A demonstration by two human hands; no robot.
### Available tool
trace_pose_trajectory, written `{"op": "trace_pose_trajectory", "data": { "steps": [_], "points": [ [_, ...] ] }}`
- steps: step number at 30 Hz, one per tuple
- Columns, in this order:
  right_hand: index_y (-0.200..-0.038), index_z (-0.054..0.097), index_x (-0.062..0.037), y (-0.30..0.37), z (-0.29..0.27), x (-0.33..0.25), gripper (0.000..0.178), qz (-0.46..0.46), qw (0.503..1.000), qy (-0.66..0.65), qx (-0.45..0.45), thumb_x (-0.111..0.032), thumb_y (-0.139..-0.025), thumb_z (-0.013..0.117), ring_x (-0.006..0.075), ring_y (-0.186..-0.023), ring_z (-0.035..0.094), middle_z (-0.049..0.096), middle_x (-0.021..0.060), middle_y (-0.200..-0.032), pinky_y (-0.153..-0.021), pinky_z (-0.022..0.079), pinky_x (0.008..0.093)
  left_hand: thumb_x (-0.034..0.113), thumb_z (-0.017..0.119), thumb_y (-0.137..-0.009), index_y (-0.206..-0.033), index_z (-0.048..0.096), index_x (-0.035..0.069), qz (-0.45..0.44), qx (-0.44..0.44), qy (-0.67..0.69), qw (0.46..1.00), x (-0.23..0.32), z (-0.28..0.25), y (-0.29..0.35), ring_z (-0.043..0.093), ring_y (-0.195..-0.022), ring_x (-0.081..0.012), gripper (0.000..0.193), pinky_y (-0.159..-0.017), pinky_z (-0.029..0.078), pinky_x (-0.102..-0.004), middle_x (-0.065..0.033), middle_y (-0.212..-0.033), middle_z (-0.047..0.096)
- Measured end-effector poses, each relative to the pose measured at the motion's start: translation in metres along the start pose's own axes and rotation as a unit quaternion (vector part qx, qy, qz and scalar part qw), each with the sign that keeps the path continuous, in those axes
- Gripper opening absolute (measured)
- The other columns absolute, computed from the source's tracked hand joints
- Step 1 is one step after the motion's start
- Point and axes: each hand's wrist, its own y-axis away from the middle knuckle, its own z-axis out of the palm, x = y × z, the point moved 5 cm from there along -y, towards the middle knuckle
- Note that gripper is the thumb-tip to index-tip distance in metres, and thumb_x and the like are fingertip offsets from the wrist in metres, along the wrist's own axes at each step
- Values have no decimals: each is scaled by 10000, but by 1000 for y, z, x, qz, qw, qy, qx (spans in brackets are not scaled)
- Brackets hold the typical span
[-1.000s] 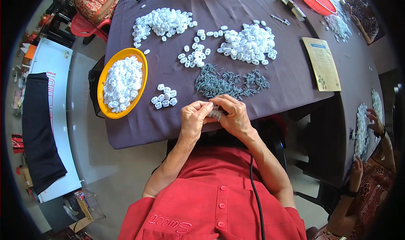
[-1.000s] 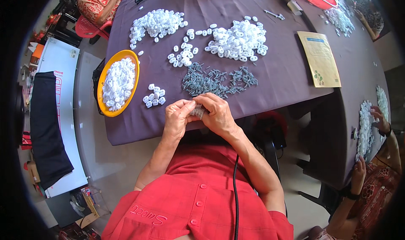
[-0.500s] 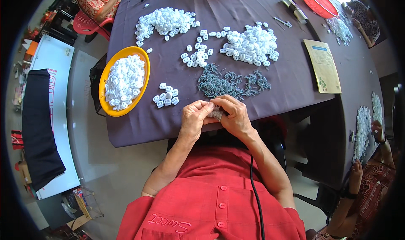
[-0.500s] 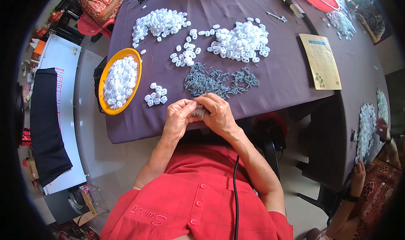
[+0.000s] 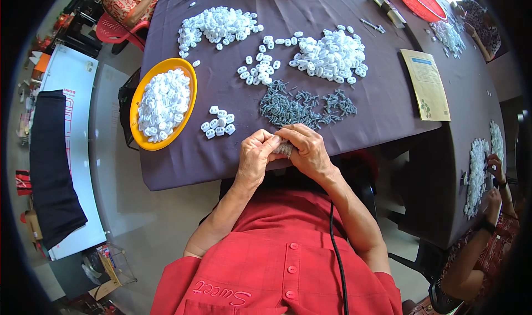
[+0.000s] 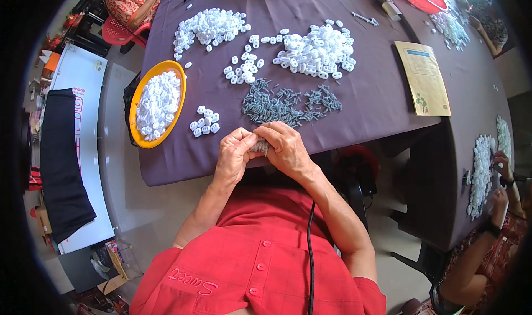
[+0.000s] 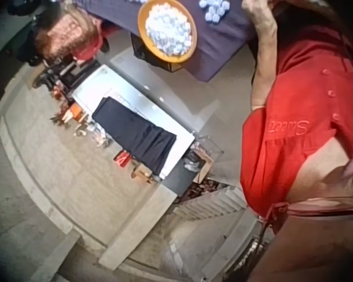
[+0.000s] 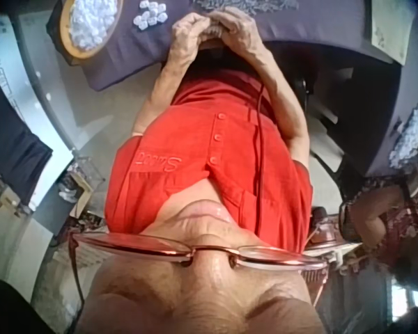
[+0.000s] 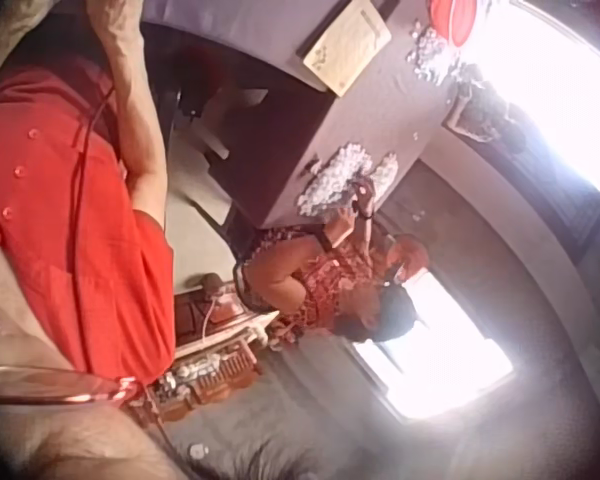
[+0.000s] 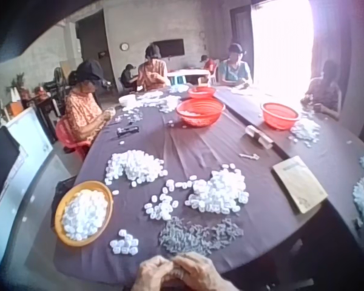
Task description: The person assembles white plastic components by hand, linking plastic clips and metal links together at a workshop table.
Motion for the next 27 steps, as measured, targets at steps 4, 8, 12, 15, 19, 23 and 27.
{"op": "trace_pose_trajectory", "data": {
  "steps": [4,8,12,15,19,23,27],
  "points": [
    [-928,576,-11,0,1,0,316,-13,1000,15,-10,45,-619,613,292,-789,608,623,117,-877,-689,508,358,92,523,-902,-851,558,14,-3,-5,5,1000,1,-1,0,615,-748,-139,100,-697,551,-325,-72,-833,606],
    [-929,590,-17,0,0,-1,320,-19,999,24,-7,58,-618,602,291,-773,614,630,115,-864,-674,508,357,84,527,-899,-843,560,15,-15,-19,6,1000,4,0,-1,615,-743,-137,95,-701,552,-330,-68,-822,606],
    [-917,606,-17,-2,-2,-4,315,-16,1000,20,-4,79,-618,594,288,-758,621,637,117,-855,-658,509,353,84,531,-899,-843,565,16,-16,-28,-2,999,4,-1,-1,614,-743,-137,94,-706,553,-337,-67,-811,607],
    [-903,609,-13,-1,-1,0,296,-12,1000,11,-4,74,-620,607,283,-753,624,638,118,-851,-649,509,345,84,532,-899,-848,570,17,-11,-34,-9,999,1,-3,-2,614,-748,-138,92,-710,554,-343,-67,-809,609],
    [-902,613,-13,-1,0,3,298,15,1000,1,-8,72,-617,620,275,-758,627,640,117,-849,-652,512,335,88,520,-903,-858,575,5,-16,-25,0,1000,4,-1,-1,619,-750,-148,109,-713,554,-339,-85,-831,619],
    [-977,619,-17,-4,-2,-3,364,29,1000,-4,-9,22,-622,691,260,-791,636,639,118,-895,-678,518,319,95,517,-901,-865,578,-4,-29,-1,43,999,2,-4,-1,626,-757,-163,122,-706,554,-338,-106,-850,626],
    [-1021,597,-16,-2,-3,-2,434,47,998,-32,-14,-10,-605,719,289,-841,617,616,131,-932,-710,515,338,95,524,-896,-868,581,0,-17,5,64,998,0,-3,-1,627,-755,-167,114,-692,552,-337,-107,-852,627]
  ]
}}
